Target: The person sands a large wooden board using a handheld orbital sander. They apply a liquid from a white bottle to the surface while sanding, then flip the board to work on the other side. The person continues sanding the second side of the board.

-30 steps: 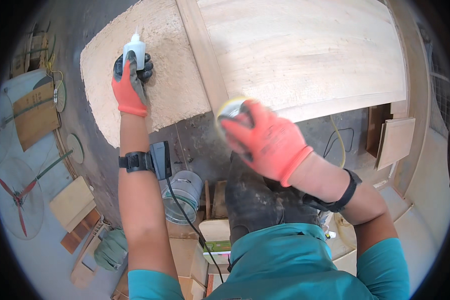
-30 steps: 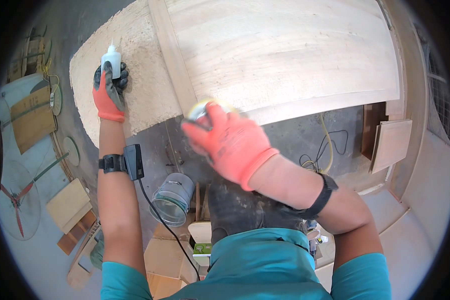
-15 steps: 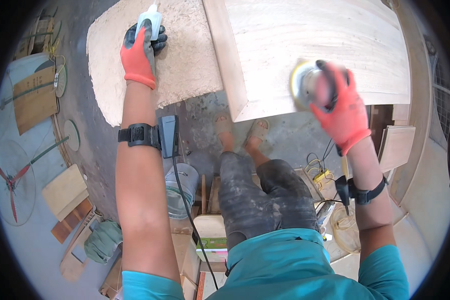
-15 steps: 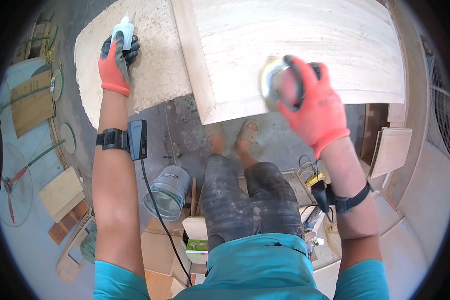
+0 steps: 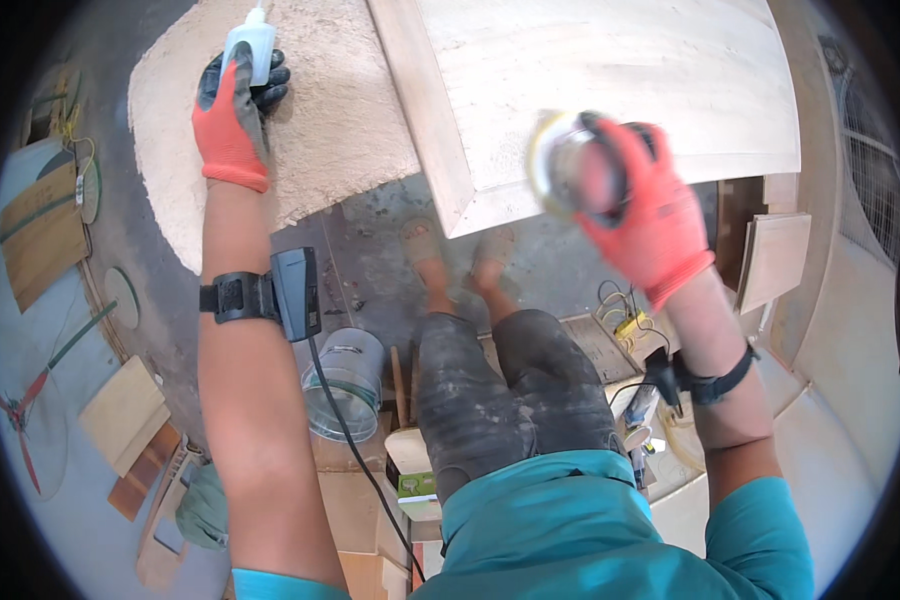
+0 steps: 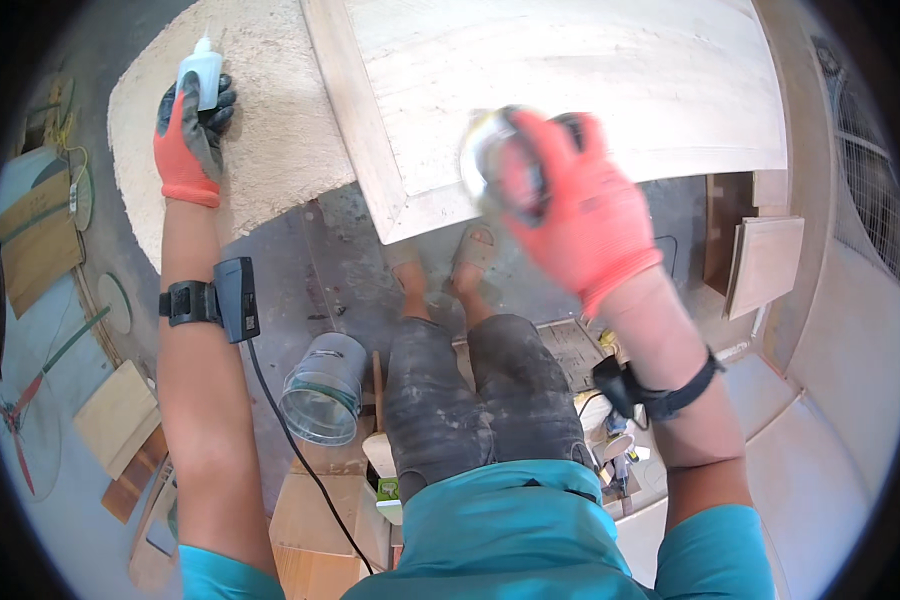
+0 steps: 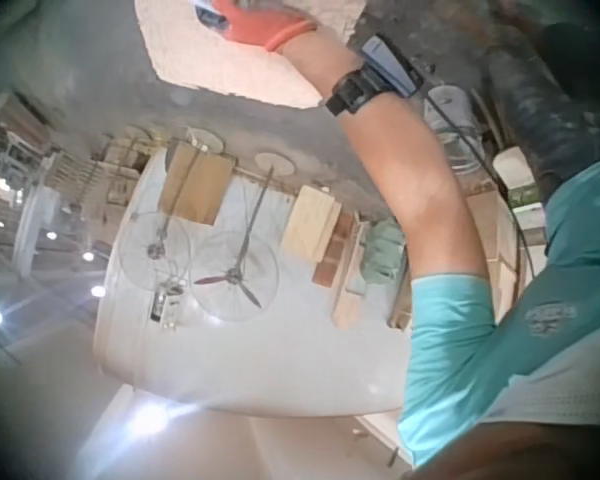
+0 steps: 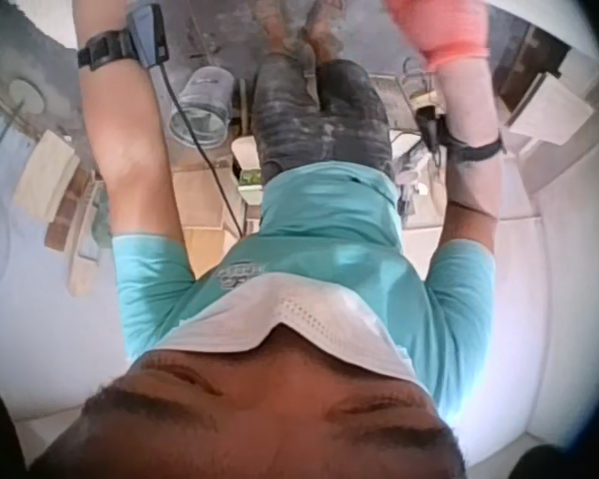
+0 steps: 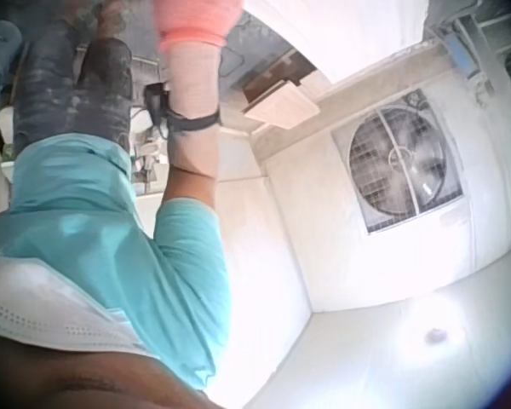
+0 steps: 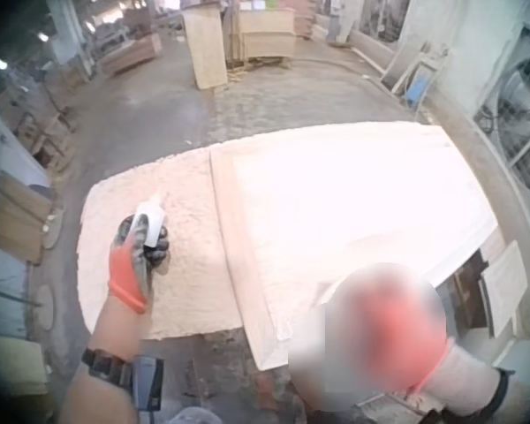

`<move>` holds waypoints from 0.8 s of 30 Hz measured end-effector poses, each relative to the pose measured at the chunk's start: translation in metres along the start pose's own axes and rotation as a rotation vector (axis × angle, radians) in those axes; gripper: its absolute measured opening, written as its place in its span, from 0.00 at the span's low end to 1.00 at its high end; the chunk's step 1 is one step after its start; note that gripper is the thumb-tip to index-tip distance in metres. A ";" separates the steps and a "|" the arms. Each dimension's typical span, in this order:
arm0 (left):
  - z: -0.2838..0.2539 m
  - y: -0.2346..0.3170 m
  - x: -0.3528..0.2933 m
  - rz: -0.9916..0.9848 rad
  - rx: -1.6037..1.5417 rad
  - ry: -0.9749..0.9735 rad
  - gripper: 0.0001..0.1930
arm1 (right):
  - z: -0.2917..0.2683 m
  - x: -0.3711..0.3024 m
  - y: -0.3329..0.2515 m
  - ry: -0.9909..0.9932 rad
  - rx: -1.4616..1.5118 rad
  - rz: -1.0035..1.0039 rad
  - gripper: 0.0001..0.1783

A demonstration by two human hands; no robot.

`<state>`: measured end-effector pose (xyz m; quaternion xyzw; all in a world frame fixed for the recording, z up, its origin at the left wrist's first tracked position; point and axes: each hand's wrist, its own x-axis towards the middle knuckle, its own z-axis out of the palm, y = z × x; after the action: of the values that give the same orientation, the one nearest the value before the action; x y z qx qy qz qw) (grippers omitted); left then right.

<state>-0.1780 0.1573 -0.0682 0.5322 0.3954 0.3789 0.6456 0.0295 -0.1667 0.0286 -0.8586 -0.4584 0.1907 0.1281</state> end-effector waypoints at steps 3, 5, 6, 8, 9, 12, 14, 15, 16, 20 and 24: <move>0.000 0.002 0.000 0.003 0.005 -0.023 0.19 | -0.019 0.005 0.054 0.109 0.007 0.097 0.41; -0.001 0.002 0.000 -0.007 -0.042 -0.037 0.19 | -0.026 0.006 0.089 0.189 0.015 0.176 0.41; -0.001 0.002 0.000 -0.011 -0.064 -0.042 0.19 | -0.030 0.007 0.102 0.224 0.021 0.200 0.41; 0.003 0.004 -0.002 -0.024 -0.066 -0.048 0.19 | -0.037 0.005 0.123 0.258 0.060 0.314 0.40; 0.005 0.004 -0.002 -0.030 -0.072 -0.049 0.19 | -0.039 0.003 0.137 0.273 0.063 0.349 0.40; 0.003 0.008 -0.003 -0.044 -0.071 -0.056 0.19 | -0.039 -0.006 0.139 0.366 0.179 0.288 0.39; 0.007 0.005 -0.003 -0.062 -0.089 -0.089 0.19 | -0.028 -0.017 0.136 0.521 0.336 0.142 0.38; 0.006 0.005 -0.003 -0.071 -0.102 -0.112 0.19 | -0.027 -0.019 0.128 0.652 0.377 0.081 0.36; 0.005 0.008 -0.005 -0.074 -0.106 -0.129 0.20 | -0.027 -0.012 0.119 0.750 0.473 0.006 0.34; -0.001 0.014 -0.004 -0.104 -0.029 -0.081 0.19 | -0.075 0.024 0.071 0.965 0.392 -0.386 0.27; 0.003 0.003 0.006 -0.135 -0.012 -0.049 0.18 | -0.140 0.055 0.077 1.115 0.047 -0.681 0.24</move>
<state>-0.1730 0.1620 -0.0653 0.5098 0.4120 0.3238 0.6823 0.1765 -0.1690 0.1118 -0.6324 -0.5653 -0.3246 0.4185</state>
